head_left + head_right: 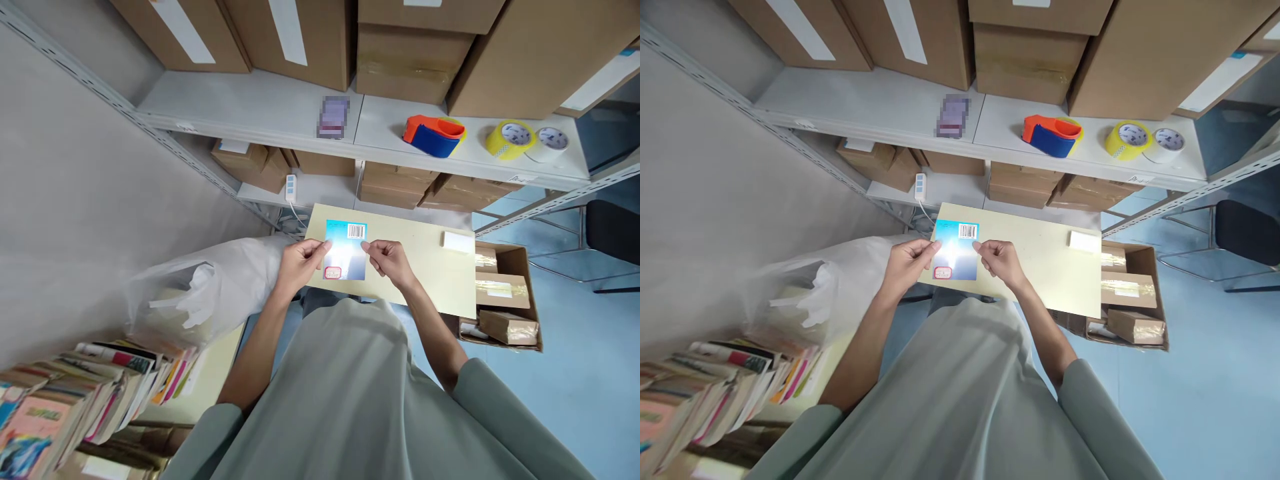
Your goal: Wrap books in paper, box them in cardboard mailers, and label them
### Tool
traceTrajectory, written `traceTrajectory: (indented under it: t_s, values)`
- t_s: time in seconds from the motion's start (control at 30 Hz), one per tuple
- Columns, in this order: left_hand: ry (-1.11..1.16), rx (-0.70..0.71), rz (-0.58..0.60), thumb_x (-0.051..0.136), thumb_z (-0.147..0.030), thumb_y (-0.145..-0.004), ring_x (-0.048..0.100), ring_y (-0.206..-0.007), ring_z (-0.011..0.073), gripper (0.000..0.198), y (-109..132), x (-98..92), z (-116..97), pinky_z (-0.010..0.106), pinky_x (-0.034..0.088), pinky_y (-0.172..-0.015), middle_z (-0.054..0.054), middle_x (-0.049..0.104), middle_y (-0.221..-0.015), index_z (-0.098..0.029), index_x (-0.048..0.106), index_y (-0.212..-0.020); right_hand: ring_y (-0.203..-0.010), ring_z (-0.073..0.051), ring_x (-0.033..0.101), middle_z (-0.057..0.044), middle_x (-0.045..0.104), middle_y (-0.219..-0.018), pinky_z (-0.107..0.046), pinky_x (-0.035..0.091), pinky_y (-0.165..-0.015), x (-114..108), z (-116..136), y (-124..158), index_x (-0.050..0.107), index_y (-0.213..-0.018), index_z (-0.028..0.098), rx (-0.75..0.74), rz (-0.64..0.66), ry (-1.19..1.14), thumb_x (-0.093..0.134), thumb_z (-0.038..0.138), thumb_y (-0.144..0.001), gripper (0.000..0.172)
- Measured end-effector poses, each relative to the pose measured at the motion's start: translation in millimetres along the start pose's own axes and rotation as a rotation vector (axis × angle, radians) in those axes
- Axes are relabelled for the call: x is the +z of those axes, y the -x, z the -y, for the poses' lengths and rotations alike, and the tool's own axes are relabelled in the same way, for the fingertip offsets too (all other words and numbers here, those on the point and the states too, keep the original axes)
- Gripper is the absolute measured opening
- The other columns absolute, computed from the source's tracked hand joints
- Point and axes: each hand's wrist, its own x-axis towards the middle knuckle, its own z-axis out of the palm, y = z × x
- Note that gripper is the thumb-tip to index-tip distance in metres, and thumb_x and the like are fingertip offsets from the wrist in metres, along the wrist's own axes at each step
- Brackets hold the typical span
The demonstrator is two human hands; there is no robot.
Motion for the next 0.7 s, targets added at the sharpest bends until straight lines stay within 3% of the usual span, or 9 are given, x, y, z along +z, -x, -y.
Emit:
traceTrajectory:
  t_s: [0.27,0.37,0.47,0.57,0.7]
  values:
    - [0.02,-0.017,-0.005,0.084,-0.068,-0.091,0.045,-0.044,0.0102,0.049,1.4,3.6,5.7,0.026,0.038,-0.048,-0.002,0.064,-0.054,-0.02,0.081,-0.083,-0.043,-0.013,0.057,-0.009,0.081,-0.073,-0.028,0.04,-0.041,-3.4,-8.5,-1.4,0.068,-0.074,0.021,0.052,0.021,-0.069,0.079,0.093,-0.082,0.073]
    - [0.029,-0.008,-0.013,0.077,-0.072,-0.096,0.052,-0.045,0.0102,0.056,1.9,5.2,3.9,0.026,0.041,-0.045,0.006,0.078,-0.071,-0.018,0.081,-0.081,-0.054,-0.018,0.069,-0.012,0.083,-0.078,-0.03,0.055,-0.05,-4.6,-17.1,-4.0,0.072,-0.083,0.02,0.103,0.001,-0.164,0.068,0.098,-0.087,0.078]
    - [0.022,0.017,-0.034,0.075,-0.074,-0.096,0.065,-0.054,0.0141,0.058,4.2,6.8,4.3,0.025,0.046,-0.047,0.009,0.084,-0.083,-0.018,0.087,-0.087,-0.071,-0.019,0.075,-0.008,0.083,-0.087,-0.032,0.065,-0.069,-5.8,-28.8,-8.9,0.078,-0.091,0.02,0.047,-0.014,-0.187,0.081,0.09,-0.083,0.07]
    - [-0.004,0.008,-0.048,0.09,-0.063,-0.087,0.069,-0.061,0.0156,0.048,7.0,8.7,9.8,0.025,0.052,-0.053,0.006,0.084,-0.083,-0.019,0.091,-0.107,-0.081,-0.018,0.073,-0.002,0.08,-0.088,-0.032,0.064,-0.079,-6.1,-41.1,-15.7,0.081,-0.101,0.024,-0.066,0.002,-0.153,0.099,0.072,-0.074,0.058]
    - [-0.028,0.041,-0.113,0.09,-0.053,-0.089,0.068,-0.064,0.0143,0.04,7.7,9.9,19.8,0.025,0.055,-0.058,0.006,0.087,-0.093,-0.021,0.092,-0.113,-0.082,-0.017,0.071,-0.001,0.078,-0.089,-0.033,0.061,-0.079,-3.4,-54.3,-24.8,0.08,-0.102,0.025,-0.12,0.028,-0.153,0.097,0.064,-0.081,0.048]
